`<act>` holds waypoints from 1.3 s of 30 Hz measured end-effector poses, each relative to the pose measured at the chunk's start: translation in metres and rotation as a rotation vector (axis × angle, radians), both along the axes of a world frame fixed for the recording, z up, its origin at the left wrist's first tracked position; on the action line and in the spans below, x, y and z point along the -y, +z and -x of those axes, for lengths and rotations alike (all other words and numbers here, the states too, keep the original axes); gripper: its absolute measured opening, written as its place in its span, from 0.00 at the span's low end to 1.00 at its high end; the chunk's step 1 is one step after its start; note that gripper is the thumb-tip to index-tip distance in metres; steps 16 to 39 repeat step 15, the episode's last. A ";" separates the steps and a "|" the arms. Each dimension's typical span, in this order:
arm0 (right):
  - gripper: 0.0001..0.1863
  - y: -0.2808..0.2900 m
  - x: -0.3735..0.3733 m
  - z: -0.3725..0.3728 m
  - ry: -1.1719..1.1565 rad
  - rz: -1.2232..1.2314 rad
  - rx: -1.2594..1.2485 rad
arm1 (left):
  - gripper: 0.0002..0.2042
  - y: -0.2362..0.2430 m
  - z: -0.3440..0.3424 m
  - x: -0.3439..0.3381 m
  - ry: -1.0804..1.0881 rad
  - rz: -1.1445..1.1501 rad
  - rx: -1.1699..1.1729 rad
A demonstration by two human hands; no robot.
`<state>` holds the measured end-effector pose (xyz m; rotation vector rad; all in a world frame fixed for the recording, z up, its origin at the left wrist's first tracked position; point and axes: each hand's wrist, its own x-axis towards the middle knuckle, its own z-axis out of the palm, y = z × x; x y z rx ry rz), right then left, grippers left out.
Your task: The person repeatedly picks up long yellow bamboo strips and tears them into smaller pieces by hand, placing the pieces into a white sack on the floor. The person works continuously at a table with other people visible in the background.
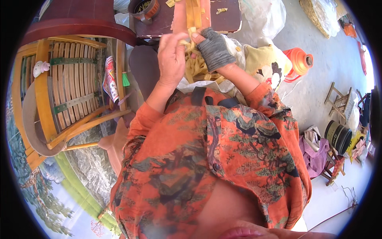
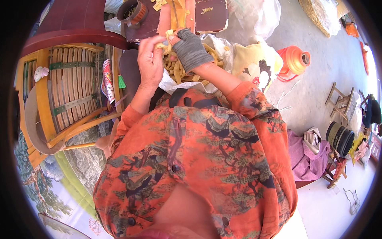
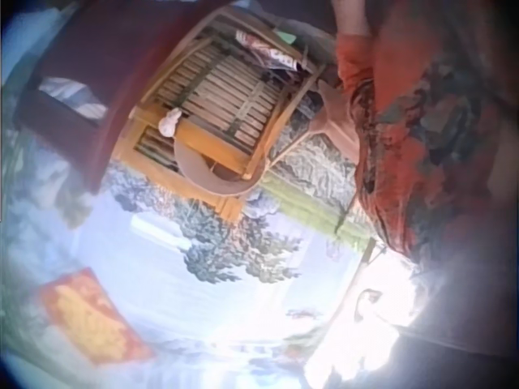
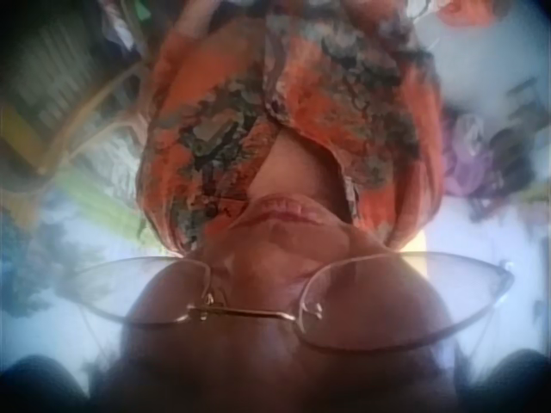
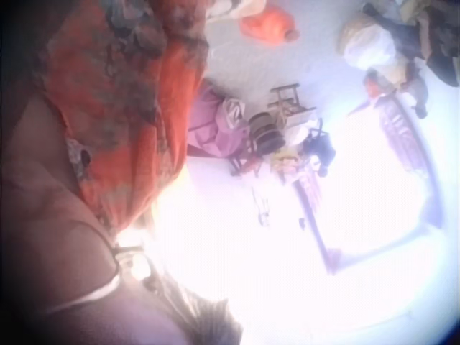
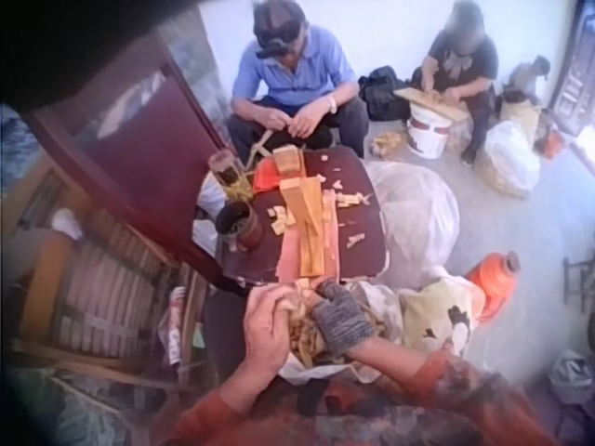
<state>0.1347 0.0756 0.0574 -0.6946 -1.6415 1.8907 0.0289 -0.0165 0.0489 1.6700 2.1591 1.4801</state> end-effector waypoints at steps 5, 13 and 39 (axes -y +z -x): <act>0.13 0.003 -0.003 -0.003 0.292 0.536 -0.032 | 0.06 0.016 0.000 -0.004 -0.143 -0.054 0.242; 0.14 0.026 -0.012 -0.020 0.134 -0.763 0.202 | 0.11 0.001 0.012 -0.005 -0.424 0.035 1.340; 0.13 0.026 -0.015 -0.019 0.121 -0.676 0.184 | 0.14 0.006 0.013 -0.008 -0.514 0.038 1.340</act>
